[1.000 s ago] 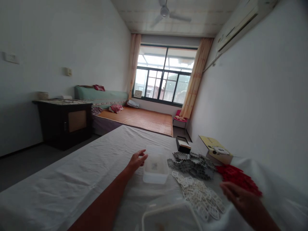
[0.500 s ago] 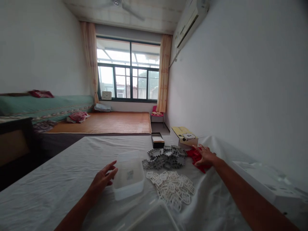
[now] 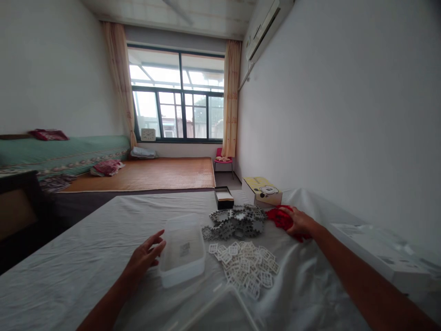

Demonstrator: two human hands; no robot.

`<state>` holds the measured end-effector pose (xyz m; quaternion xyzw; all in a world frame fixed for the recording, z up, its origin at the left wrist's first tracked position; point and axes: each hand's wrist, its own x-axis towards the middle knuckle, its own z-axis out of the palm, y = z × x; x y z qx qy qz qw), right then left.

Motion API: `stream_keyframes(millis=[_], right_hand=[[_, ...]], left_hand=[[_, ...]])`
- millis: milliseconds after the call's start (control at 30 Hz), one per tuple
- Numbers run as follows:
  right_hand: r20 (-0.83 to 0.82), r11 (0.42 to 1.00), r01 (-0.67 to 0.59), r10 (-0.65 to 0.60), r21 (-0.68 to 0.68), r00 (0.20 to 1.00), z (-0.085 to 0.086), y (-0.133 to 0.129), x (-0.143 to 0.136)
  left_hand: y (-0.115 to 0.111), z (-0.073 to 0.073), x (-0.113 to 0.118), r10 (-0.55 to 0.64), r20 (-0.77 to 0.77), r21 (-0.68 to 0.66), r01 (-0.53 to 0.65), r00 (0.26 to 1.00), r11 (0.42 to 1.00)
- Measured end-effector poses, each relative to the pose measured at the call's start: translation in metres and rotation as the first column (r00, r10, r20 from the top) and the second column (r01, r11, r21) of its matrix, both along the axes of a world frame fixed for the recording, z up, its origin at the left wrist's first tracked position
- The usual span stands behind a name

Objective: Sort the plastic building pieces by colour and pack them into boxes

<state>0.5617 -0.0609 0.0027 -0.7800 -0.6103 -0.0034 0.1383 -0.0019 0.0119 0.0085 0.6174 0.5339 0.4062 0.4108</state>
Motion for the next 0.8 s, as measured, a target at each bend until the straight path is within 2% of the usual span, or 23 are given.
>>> stream_keyframes(millis=[200, 433, 667, 800], right_hand=[[0.024, 0.999, 0.017, -0.018, 0.028, 1.000, 0.001, -0.015, -0.011], [0.076, 0.992, 0.031, -0.041, 0.126, 0.996, -0.009, -0.021, -0.018], [0.116, 0.964, 0.006, -0.038, 0.266, 0.993, -0.020, -0.027, -0.017], [0.061, 0.944, 0.068, -0.092, 0.321, 0.994, -0.012, -0.031, -0.008]], left_hand=[[-0.001, 0.003, 0.001, 0.002, 0.000, 0.006, -0.002, 1.000, 1.000], [-0.004, 0.005, 0.003, 0.009, 0.020, 0.019, -0.009, 1.000, 1.000], [0.002, -0.001, -0.002, -0.020, 0.052, 0.022, 0.019, 0.998, 1.000], [0.001, -0.002, -0.001, -0.019, 0.067, 0.022, 0.017, 0.998, 1.000]])
